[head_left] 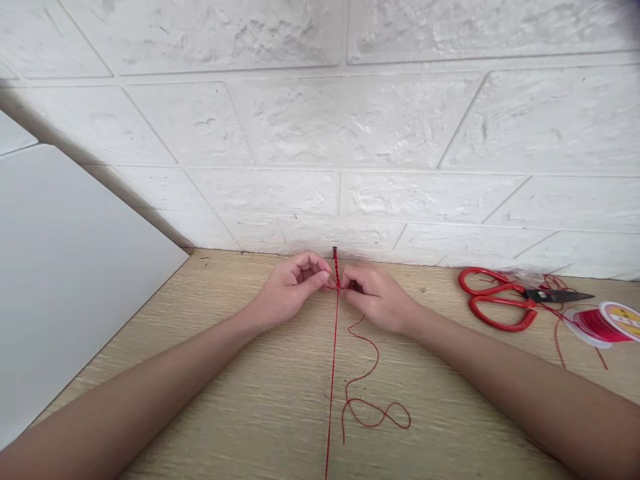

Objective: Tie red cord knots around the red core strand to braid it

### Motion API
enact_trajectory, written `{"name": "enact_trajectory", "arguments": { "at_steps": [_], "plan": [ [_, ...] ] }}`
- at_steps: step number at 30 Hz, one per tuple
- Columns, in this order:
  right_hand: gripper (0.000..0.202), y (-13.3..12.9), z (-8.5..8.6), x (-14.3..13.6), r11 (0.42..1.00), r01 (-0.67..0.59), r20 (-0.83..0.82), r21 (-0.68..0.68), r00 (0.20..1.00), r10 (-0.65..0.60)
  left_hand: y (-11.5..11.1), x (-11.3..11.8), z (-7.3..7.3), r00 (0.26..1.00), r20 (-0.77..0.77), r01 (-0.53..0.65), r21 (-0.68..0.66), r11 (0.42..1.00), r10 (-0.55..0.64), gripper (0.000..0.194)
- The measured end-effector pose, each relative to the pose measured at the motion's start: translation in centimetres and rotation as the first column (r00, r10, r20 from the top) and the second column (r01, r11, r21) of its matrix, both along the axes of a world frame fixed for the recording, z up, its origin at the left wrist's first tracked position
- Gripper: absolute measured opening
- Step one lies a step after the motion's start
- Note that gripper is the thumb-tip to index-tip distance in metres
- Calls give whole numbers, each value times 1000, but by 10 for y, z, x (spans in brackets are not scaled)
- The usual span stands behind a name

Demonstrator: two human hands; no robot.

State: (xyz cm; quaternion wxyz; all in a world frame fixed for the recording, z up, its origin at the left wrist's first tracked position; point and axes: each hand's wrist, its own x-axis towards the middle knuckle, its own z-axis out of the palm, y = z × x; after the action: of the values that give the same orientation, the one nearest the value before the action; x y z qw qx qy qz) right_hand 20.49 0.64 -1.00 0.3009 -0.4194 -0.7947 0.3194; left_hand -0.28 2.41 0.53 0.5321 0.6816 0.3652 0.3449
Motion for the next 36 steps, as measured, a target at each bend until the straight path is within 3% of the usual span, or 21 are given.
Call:
{"name": "enact_trajectory", "arguments": {
  "at_steps": [5,12,23,28,36],
  "plan": [
    [14,-2,1,0,1000,-13,-53,-20,999,12,1,1,0,999,52,-4,-57,998,7,19],
    [13,-1,-1,-1,999,-11,-41,-34,999,9,-1,2,2,999,1,-40,-83,996,40,23],
    [15,-1,-1,-1,1000,0,-28,-21,1000,-1,5,-2,-3,991,132,2,-179,984,22,21],
    [15,-3,2,0,1000,0,-14,-23,1000,0,3,-1,1,994,106,21,-223,975,3,21],
    [16,-1,0,-2,1000,-13,-18,-10,1000,13,0,1,4,1000,16,6,-180,984,-3,21]
  ]
}}
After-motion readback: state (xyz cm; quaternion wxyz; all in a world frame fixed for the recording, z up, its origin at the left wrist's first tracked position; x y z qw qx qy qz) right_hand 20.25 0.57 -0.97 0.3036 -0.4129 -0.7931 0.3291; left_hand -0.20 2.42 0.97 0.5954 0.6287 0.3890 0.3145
